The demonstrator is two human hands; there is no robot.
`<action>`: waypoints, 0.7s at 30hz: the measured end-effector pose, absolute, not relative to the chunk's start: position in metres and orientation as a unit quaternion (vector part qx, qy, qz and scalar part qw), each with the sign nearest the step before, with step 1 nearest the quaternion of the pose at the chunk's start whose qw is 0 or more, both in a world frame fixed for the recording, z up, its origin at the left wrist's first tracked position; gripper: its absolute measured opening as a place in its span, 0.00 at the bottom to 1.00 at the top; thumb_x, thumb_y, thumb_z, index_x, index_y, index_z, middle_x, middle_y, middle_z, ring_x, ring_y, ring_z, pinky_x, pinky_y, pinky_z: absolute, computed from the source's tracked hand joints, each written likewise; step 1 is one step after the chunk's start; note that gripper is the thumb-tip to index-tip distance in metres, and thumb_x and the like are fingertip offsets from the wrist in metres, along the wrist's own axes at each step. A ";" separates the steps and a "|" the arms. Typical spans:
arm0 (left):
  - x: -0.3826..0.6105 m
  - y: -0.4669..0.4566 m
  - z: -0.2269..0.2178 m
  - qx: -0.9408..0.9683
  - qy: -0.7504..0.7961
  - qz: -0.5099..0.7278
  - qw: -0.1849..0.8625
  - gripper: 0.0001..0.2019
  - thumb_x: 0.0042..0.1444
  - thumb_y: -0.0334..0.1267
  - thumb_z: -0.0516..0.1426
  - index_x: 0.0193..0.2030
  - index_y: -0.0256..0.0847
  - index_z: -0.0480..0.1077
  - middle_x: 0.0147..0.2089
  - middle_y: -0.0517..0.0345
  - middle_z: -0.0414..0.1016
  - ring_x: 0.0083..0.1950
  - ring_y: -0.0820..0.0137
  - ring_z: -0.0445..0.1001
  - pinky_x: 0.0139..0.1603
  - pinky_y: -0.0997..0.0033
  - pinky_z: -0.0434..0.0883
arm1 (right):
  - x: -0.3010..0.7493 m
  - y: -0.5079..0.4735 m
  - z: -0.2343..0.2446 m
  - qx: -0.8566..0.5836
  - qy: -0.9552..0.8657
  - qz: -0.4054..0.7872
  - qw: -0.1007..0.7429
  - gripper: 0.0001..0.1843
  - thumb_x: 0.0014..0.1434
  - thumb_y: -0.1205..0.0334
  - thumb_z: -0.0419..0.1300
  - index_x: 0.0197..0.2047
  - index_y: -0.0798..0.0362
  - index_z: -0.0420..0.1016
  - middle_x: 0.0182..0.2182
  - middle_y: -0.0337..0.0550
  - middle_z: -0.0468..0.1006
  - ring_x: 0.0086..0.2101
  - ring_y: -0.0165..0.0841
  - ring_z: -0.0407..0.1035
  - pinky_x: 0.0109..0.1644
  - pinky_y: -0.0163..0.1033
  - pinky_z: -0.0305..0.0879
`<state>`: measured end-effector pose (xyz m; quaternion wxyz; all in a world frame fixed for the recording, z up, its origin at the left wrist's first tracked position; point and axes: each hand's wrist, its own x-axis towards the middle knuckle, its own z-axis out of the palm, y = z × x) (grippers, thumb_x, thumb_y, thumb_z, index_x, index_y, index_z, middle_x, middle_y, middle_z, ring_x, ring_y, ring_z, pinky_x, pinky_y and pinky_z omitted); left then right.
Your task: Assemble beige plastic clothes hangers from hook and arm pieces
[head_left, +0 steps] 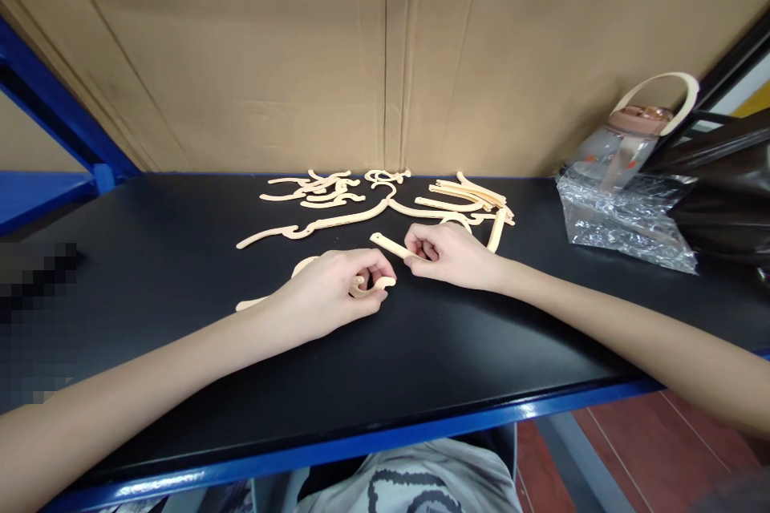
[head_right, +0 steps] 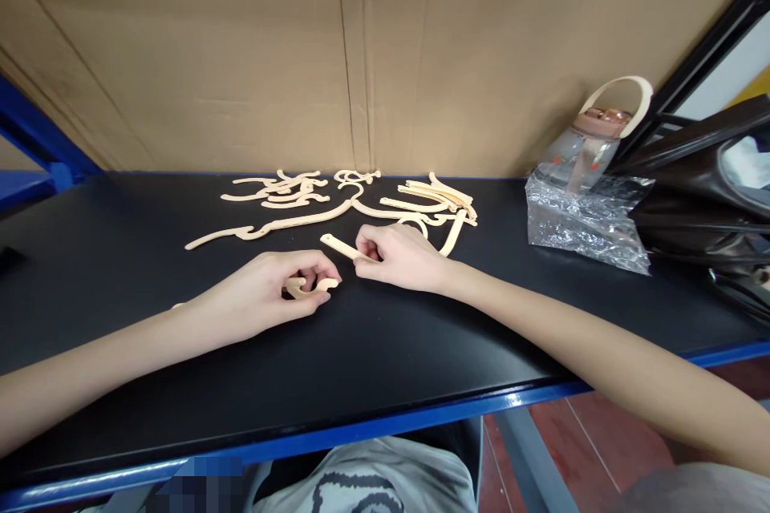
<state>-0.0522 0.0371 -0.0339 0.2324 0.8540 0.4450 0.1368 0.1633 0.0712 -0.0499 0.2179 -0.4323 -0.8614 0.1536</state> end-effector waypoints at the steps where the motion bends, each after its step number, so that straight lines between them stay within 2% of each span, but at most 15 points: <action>1: -0.053 0.038 -0.034 0.853 0.444 0.136 0.238 0.08 0.56 0.43 0.54 0.37 0.44 0.71 0.29 0.65 0.71 0.28 0.75 0.67 0.27 0.77 0.61 | 0.163 0.071 -0.050 -0.430 -0.864 0.152 0.215 0.05 0.54 0.62 0.57 0.28 0.52 0.65 0.19 0.29 0.64 0.21 0.23 0.58 0.29 0.32 0.49; 3: -0.054 0.039 -0.033 0.842 0.441 0.145 0.275 0.10 0.58 0.46 0.53 0.36 0.43 0.70 0.29 0.65 0.72 0.27 0.75 0.68 0.25 0.77 0.60 | 0.163 0.070 -0.050 -0.423 -0.869 0.150 0.208 0.06 0.55 0.62 0.56 0.29 0.52 0.63 0.19 0.29 0.64 0.21 0.23 0.57 0.29 0.32 0.48; 7: -0.054 0.040 -0.030 0.806 0.423 0.170 0.378 0.12 0.63 0.49 0.48 0.39 0.43 0.65 0.34 0.63 0.76 0.25 0.75 0.70 0.24 0.76 0.63 | 0.164 0.068 -0.049 -0.405 -0.880 0.152 0.195 0.06 0.57 0.61 0.55 0.30 0.52 0.61 0.20 0.29 0.63 0.21 0.23 0.57 0.29 0.32 0.48; 9: -0.054 0.040 -0.029 0.822 0.423 0.157 0.349 0.14 0.64 0.49 0.47 0.38 0.43 0.65 0.33 0.64 0.76 0.27 0.74 0.70 0.30 0.74 0.66 | 0.164 0.067 -0.048 -0.395 -0.885 0.156 0.190 0.06 0.59 0.61 0.54 0.31 0.51 0.61 0.21 0.29 0.63 0.22 0.24 0.57 0.29 0.32 0.48; 12: -0.055 0.040 -0.031 0.855 0.415 0.131 0.283 0.17 0.66 0.47 0.44 0.34 0.43 0.68 0.33 0.64 0.77 0.38 0.70 0.74 0.43 0.70 0.66 | 0.164 0.066 -0.047 -0.374 -0.894 0.161 0.186 0.07 0.62 0.59 0.52 0.33 0.51 0.60 0.24 0.31 0.65 0.24 0.25 0.59 0.30 0.32 0.50; 14: -0.056 0.040 -0.033 0.862 0.409 0.126 0.271 0.18 0.66 0.47 0.43 0.34 0.44 0.69 0.34 0.64 0.77 0.42 0.69 0.74 0.46 0.70 0.65 | 0.165 0.065 -0.046 -0.361 -0.902 0.156 0.181 0.07 0.64 0.58 0.50 0.34 0.51 0.60 0.26 0.33 0.66 0.26 0.27 0.61 0.32 0.33 0.52; 16: -0.056 0.041 -0.035 0.860 0.412 0.131 0.271 0.17 0.66 0.48 0.44 0.38 0.44 0.69 0.31 0.65 0.76 0.39 0.71 0.74 0.43 0.71 0.65 | 0.165 0.065 -0.046 -0.350 -0.908 0.146 0.177 0.08 0.65 0.58 0.49 0.35 0.51 0.59 0.29 0.35 0.67 0.29 0.28 0.62 0.33 0.33 0.53; 19: -0.055 0.041 -0.035 0.852 0.419 0.140 0.280 0.17 0.65 0.50 0.45 0.50 0.47 0.68 0.27 0.67 0.73 0.32 0.73 0.71 0.36 0.73 0.65 | 0.164 0.064 -0.046 -0.329 -0.916 0.141 0.181 0.08 0.67 0.58 0.48 0.36 0.50 0.60 0.33 0.37 0.69 0.33 0.29 0.64 0.35 0.34 0.56; 21: -0.054 0.040 -0.034 0.849 0.418 0.142 0.290 0.18 0.65 0.50 0.45 0.54 0.47 0.66 0.26 0.68 0.72 0.30 0.73 0.70 0.35 0.73 0.64 | 0.164 0.064 -0.046 -0.314 -0.922 0.132 0.182 0.07 0.68 0.60 0.47 0.37 0.50 0.61 0.35 0.38 0.68 0.35 0.29 0.65 0.36 0.34 0.57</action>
